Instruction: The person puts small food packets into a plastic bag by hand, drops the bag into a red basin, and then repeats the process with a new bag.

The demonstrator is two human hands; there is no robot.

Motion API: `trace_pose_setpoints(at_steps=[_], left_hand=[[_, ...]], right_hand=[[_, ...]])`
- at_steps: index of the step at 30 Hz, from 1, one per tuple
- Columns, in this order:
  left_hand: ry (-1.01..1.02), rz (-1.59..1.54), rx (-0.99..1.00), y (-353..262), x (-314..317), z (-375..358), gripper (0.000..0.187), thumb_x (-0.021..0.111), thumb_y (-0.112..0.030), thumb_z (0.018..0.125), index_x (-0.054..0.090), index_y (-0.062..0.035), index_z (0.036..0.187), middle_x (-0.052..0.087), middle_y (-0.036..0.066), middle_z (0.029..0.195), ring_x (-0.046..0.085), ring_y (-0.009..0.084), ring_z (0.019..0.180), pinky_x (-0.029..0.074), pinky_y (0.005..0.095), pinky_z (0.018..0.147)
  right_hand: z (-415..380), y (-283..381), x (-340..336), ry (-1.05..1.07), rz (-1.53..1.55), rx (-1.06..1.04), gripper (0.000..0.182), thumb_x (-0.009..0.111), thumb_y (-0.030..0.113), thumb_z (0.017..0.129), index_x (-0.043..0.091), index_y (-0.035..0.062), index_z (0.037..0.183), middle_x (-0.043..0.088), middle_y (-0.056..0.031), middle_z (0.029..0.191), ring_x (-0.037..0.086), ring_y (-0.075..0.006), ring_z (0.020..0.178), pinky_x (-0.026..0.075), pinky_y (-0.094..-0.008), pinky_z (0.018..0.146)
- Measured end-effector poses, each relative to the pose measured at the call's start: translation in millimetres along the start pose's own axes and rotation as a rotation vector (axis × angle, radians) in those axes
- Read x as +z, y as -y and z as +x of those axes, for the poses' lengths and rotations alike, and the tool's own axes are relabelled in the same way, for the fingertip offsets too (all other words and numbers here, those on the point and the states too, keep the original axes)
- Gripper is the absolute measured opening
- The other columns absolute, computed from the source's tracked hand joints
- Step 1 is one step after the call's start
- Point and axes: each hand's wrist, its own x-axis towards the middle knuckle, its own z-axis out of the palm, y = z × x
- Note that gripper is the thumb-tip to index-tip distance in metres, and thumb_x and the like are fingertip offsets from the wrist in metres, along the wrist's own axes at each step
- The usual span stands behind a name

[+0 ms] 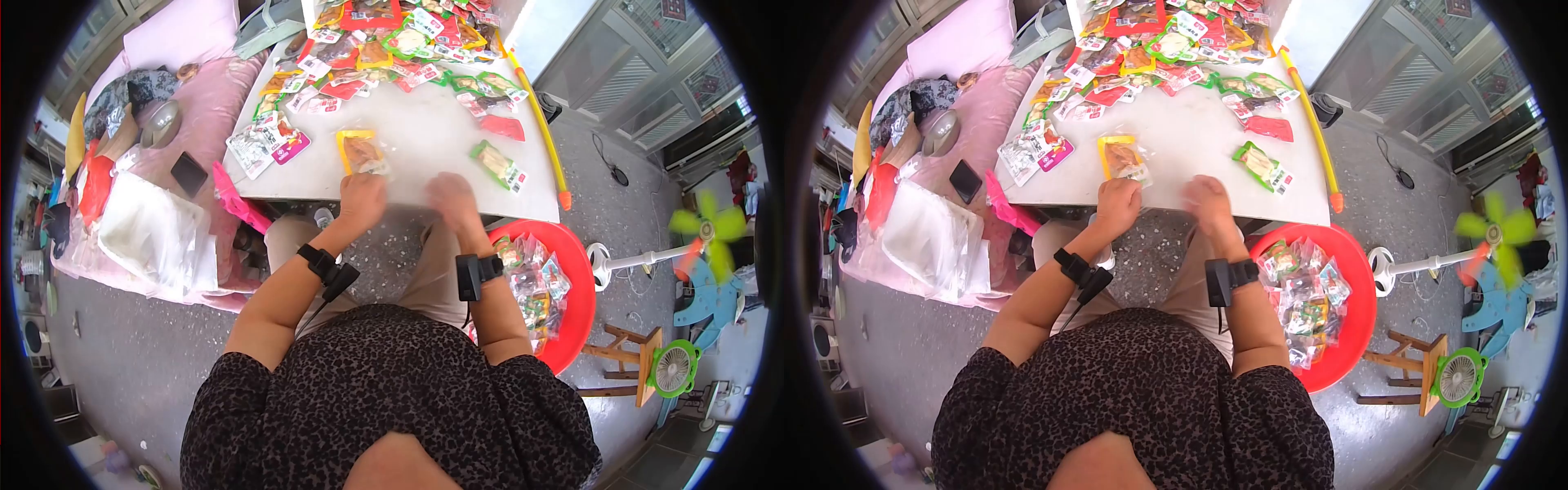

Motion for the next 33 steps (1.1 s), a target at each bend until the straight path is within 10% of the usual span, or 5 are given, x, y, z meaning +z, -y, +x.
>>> trace_pose_setpoints(at_steps=[3, 6, 14, 33], left_hand=[[0.036, -0.170, -0.034, 9, 10, 1, 0.010, 0.048, -0.007, 0.070, 0.051, -0.0010, 0.077, 0.052, 0.014, 0.072, 0.049, 0.0311, 0.074, 0.039, 0.0379, 0.065], [0.082, -0.320, -0.001, 8, 12, 4, 0.010, 0.046, -0.008, 0.072, 0.050, 0.0003, 0.077, 0.052, 0.016, 0.074, 0.049, 0.0314, 0.074, 0.039, 0.0375, 0.065], [0.119, -0.236, -0.020, 6, 14, 4, 0.009, 0.047, -0.010, 0.072, 0.050, -0.0012, 0.073, 0.051, 0.016, 0.072, 0.049, 0.0323, 0.073, 0.039, 0.0385, 0.064], [0.093, 0.000, -0.149, 82, -51, 54, 0.025, 0.054, -0.019, 0.071, 0.053, -0.0044, 0.091, 0.053, 0.012, 0.093, 0.049, 0.0282, 0.089, 0.038, 0.0361, 0.078]], right_hand=[[25, 26, -50, -0.338, -0.410, -0.333, 0.017, 0.050, 0.009, 0.073, 0.051, 0.0024, 0.088, 0.053, -0.0049, 0.080, 0.051, -0.0141, 0.071, 0.041, -0.0267, 0.060], [56, 38, -114, -0.635, -0.943, -0.729, 0.033, 0.051, 0.013, 0.071, 0.049, -0.0048, 0.099, 0.053, -0.0188, 0.095, 0.051, -0.0286, 0.091, 0.038, -0.0328, 0.081], [49, 48, -107, -0.468, -1.726, -0.339, 0.037, 0.057, 0.032, 0.063, 0.051, 0.0059, 0.089, 0.054, -0.0114, 0.091, 0.049, -0.0273, 0.090, 0.039, -0.0440, 0.072], [39, -8, -57, -0.503, -1.679, -0.711, 0.040, 0.053, 0.024, 0.069, 0.047, 0.0052, 0.103, 0.042, -0.0124, 0.114, 0.034, -0.0288, 0.111, 0.023, -0.0489, 0.087]])
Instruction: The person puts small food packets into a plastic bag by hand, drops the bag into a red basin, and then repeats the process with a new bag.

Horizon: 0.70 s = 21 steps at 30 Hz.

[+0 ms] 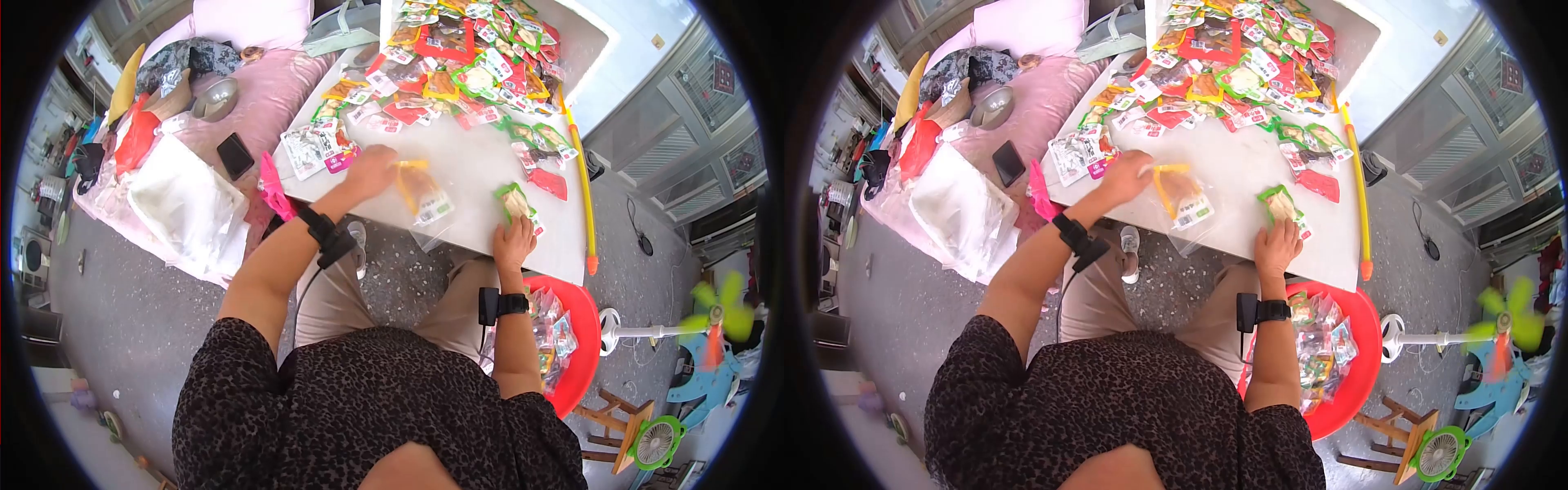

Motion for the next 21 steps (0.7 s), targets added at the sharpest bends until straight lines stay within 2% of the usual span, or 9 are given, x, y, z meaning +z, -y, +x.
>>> trace_pose_setpoints(at_steps=[5, 9, 12, 16, 19, 21], left_hand=[[0.027, 0.460, -0.078, 62, -25, 44, 0.025, 0.051, -0.017, 0.069, 0.055, -0.0090, 0.092, 0.045, 0.013, 0.108, 0.041, 0.0261, 0.103, 0.033, 0.0391, 0.084], [0.036, 0.654, -0.011, 97, -20, 69, 0.024, 0.046, -0.016, 0.070, 0.060, -0.0091, 0.089, 0.042, 0.012, 0.114, 0.033, 0.0252, 0.112, 0.025, 0.0471, 0.090], [0.103, 0.753, -0.010, 110, -10, 83, 0.024, 0.043, -0.014, 0.072, 0.060, -0.0072, 0.088, 0.042, 0.013, 0.116, 0.032, 0.0254, 0.114, 0.023, 0.0478, 0.091], [0.099, 0.826, 0.062, 122, 1, 97, 0.023, 0.043, -0.014, 0.072, 0.060, -0.0056, 0.086, 0.045, 0.012, 0.114, 0.032, 0.0253, 0.114, 0.023, 0.0478, 0.091], [-0.025, 0.894, 0.159, 128, 6, 101, 0.020, 0.044, -0.014, 0.071, 0.060, -0.0066, 0.081, 0.052, 0.009, 0.102, 0.042, 0.0231, 0.105, 0.027, 0.0433, 0.088], [0.060, 0.876, 0.123, 125, 3, 108, 0.017, 0.045, -0.014, 0.070, 0.059, -0.0076, 0.078, 0.054, 0.006, 0.092, 0.047, 0.0212, 0.095, 0.030, 0.0402, 0.085]], right_hand=[[2, 1, 0, 0.008, 0.024, 0.009, 0.038, 0.052, 0.022, 0.069, 0.047, 0.0050, 0.103, 0.042, -0.0125, 0.112, 0.035, -0.0284, 0.110, 0.023, -0.0471, 0.088], [2, -1, 3, -0.002, 0.035, -0.007, 0.037, 0.052, 0.020, 0.069, 0.048, 0.0046, 0.102, 0.044, -0.0125, 0.110, 0.036, -0.0281, 0.108, 0.024, -0.0460, 0.088], [2, -4, 4, -0.025, 0.064, -0.037, 0.034, 0.052, 0.019, 0.068, 0.049, 0.0035, 0.098, 0.045, -0.0130, 0.108, 0.038, -0.0284, 0.107, 0.025, -0.0445, 0.087], [3, -3, 3, -0.059, 0.073, -0.072, 0.030, 0.053, 0.017, 0.067, 0.050, 0.0020, 0.093, 0.047, -0.0137, 0.106, 0.040, -0.0292, 0.105, 0.027, -0.0430, 0.087], [3, -5, 4, -0.051, 0.065, -0.071, 0.031, 0.054, 0.017, 0.066, 0.050, 0.0018, 0.093, 0.047, -0.0138, 0.105, 0.040, -0.0297, 0.105, 0.027, -0.0426, 0.086], [3, -4, 3, -0.059, 0.086, -0.075, 0.031, 0.055, 0.016, 0.066, 0.050, 0.0017, 0.093, 0.047, -0.0139, 0.105, 0.040, -0.0299, 0.105, 0.028, -0.0421, 0.086]])
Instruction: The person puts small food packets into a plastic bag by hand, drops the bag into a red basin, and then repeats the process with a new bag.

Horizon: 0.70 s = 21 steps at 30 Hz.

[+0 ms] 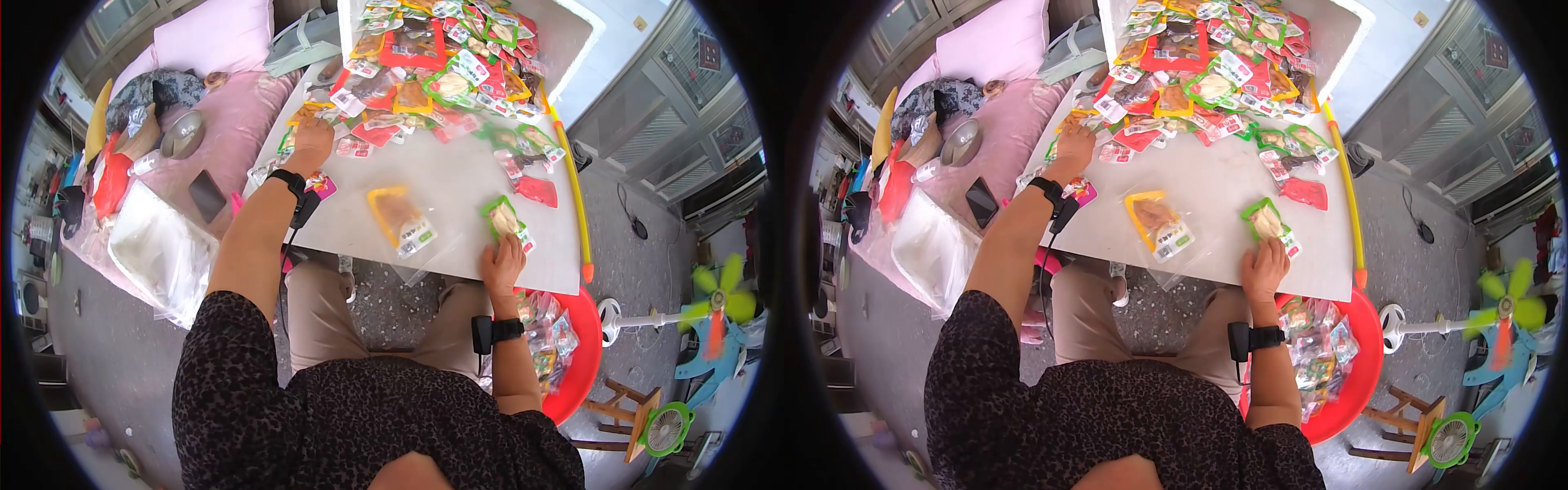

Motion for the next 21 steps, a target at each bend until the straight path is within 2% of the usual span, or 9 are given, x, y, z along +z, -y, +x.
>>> trace_pose_setpoints(at_steps=[1, 7, 13, 16, 19, 20, 21], left_hand=[[0.045, -0.012, 0.002, 0, -5, 2, 0.016, 0.046, -0.014, 0.069, 0.059, -0.0081, 0.077, 0.055, 0.004, 0.086, 0.050, 0.0203, 0.090, 0.032, 0.0387, 0.083], [-0.220, -0.166, 0.025, 0, -34, -1, 0.008, 0.050, -0.009, 0.066, 0.055, -0.0087, 0.072, 0.055, 0.006, 0.079, 0.053, 0.0210, 0.081, 0.041, 0.0324, 0.070], [-0.468, -0.466, 0.009, -20, -101, -27, 0.008, 0.051, -0.006, 0.065, 0.054, -0.0038, 0.073, 0.055, 0.011, 0.078, 0.053, 0.0258, 0.075, 0.043, 0.0341, 0.066], [-0.596, -0.660, -0.040, -45, -131, -48, 0.012, 0.053, -0.005, 0.065, 0.056, -0.0026, 0.076, 0.056, 0.012, 0.081, 0.053, 0.0270, 0.071, 0.044, 0.0350, 0.064], [-0.714, -0.760, 0.024, -82, -150, -67, 0.011, 0.054, -0.011, 0.065, 0.055, -0.0059, 0.074, 0.055, 0.011, 0.079, 0.052, 0.0266, 0.068, 0.043, 0.0343, 0.059], [-0.681, -0.782, 0.050, -98, -160, -78, 0.010, 0.054, -0.012, 0.065, 0.054, -0.0054, 0.073, 0.055, 0.011, 0.078, 0.052, 0.0269, 0.068, 0.042, 0.0343, 0.058], [-0.647, -0.805, 0.078, -115, -170, -89, 0.010, 0.053, -0.012, 0.065, 0.054, -0.0049, 0.072, 0.054, 0.011, 0.077, 0.052, 0.0271, 0.068, 0.042, 0.0343, 0.058]], right_hand=[[-1, 0, -1, -0.003, 0.011, -0.001, 0.031, 0.055, 0.016, 0.066, 0.050, 0.0016, 0.093, 0.047, -0.0140, 0.105, 0.040, -0.0300, 0.104, 0.028, -0.0419, 0.086], [0, 1, -2, 0.000, 0.029, 0.006, 0.031, 0.056, 0.015, 0.066, 0.050, 0.0018, 0.093, 0.047, -0.0141, 0.105, 0.040, -0.0302, 0.104, 0.028, -0.0418, 0.086], [-2, 0, 0, -0.057, 0.052, -0.022, 0.033, 0.056, 0.014, 0.065, 0.049, 0.0018, 0.095, 0.047, -0.0141, 0.105, 0.039, -0.0299, 0.105, 0.026, -0.0421, 0.087], [-3, 1, -5, -0.140, 0.021, -0.063, 0.031, 0.056, 0.013, 0.067, 0.049, 0.0016, 0.094, 0.048, -0.0154, 0.103, 0.042, -0.0302, 0.102, 0.031, -0.0404, 0.083], [-3, 9, -14, -0.164, 0.365, -0.016, 0.029, 0.056, 0.014, 0.070, 0.049, 0.0004, 0.095, 0.049, -0.0172, 0.099, 0.046, -0.0302, 0.096, 0.038, -0.0362, 0.076], [-8, 18, -14, -0.153, 0.458, 0.052, 0.031, 0.055, 0.017, 0.075, 0.046, -0.0004, 0.099, 0.050, -0.0164, 0.098, 0.050, -0.0279, 0.092, 0.041, -0.0349, 0.071], [-10, 35, -24, -0.008, 0.742, 0.248, 0.032, 0.054, 0.019, 0.076, 0.045, -0.0002, 0.101, 0.050, -0.0157, 0.100, 0.050, -0.0270, 0.092, 0.041, -0.0357, 0.073]])
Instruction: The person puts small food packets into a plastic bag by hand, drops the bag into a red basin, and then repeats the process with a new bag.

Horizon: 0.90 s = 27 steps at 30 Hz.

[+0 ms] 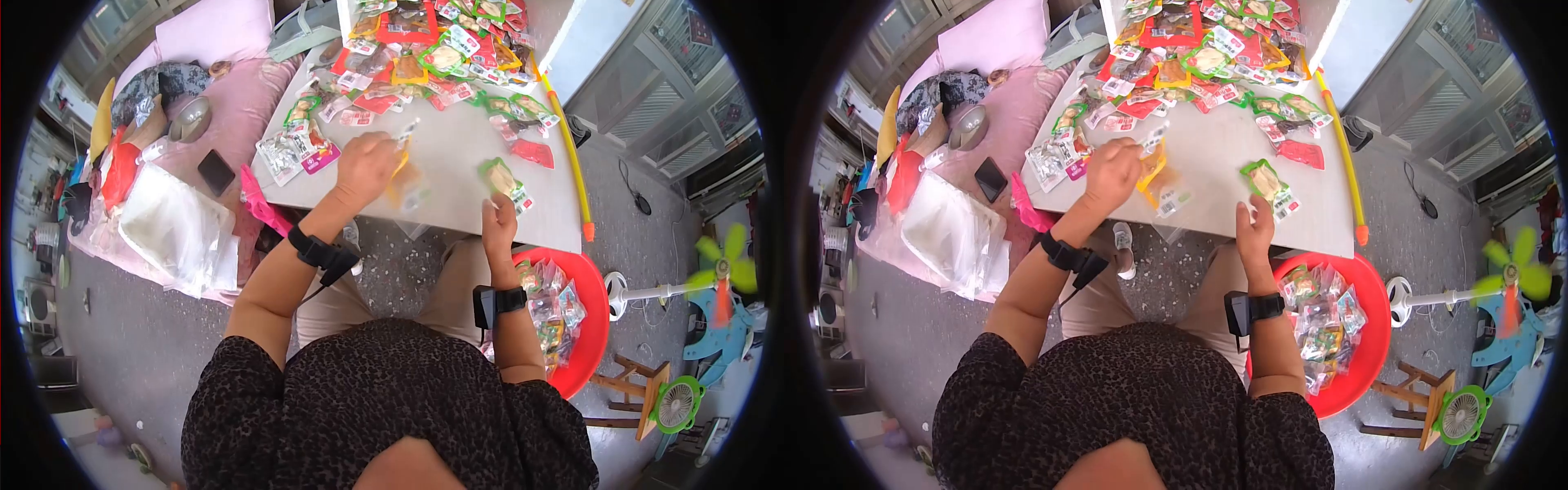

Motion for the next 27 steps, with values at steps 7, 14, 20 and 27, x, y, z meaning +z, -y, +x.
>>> trace_pose_setpoints(at_steps=[7, 14, 20, 27], left_hand=[[0.334, -0.201, 0.169, -79, 36, -78, 0.022, 0.055, -0.009, 0.056, 0.054, -0.0051, 0.078, 0.053, 0.006, 0.082, 0.052, 0.0238, 0.075, 0.041, 0.0341, 0.062], [0.400, -0.247, 0.253, -87, 34, -105, 0.020, 0.054, -0.009, 0.056, 0.053, -0.0071, 0.076, 0.050, 0.004, 0.080, 0.050, 0.0229, 0.078, 0.039, 0.0329, 0.063], [0.305, -0.255, 0.041, -70, 23, -115, 0.018, 0.053, -0.004, 0.061, 0.052, -0.0033, 0.079, 0.051, 0.009, 0.084, 0.049, 0.0281, 0.079, 0.040, 0.0365, 0.066], [0.354, -0.178, -0.169, -54, 35, -93, 0.024, 0.057, -0.013, 0.064, 0.052, -0.0035, 0.085, 0.050, 0.013, 0.086, 0.048, 0.0299, 0.082, 0.040, 0.0365, 0.069]], right_hand=[[-28, 67, 18, 0.604, 1.320, 0.868, 0.033, 0.044, 0.019, 0.083, 0.041, -0.0013, 0.108, 0.049, -0.0125, 0.102, 0.050, -0.0236, 0.091, 0.042, -0.0370, 0.079], [-50, 36, 38, 0.345, 1.075, 0.774, 0.026, 0.040, 0.001, 0.078, 0.044, -0.0031, 0.103, 0.052, -0.0123, 0.098, 0.053, -0.0208, 0.084, 0.045, -0.0308, 0.072], [-50, 47, 28, 0.148, 0.879, 0.766, 0.023, 0.042, -0.002, 0.077, 0.048, -0.0005, 0.099, 0.056, -0.0084, 0.087, 0.056, -0.0187, 0.076, 0.046, -0.0301, 0.067], [-37, 18, -17, 0.112, 0.963, 0.707, 0.022, 0.041, 0.001, 0.079, 0.047, 0.0026, 0.100, 0.055, -0.0084, 0.091, 0.057, -0.0196, 0.078, 0.048, -0.0324, 0.068]])
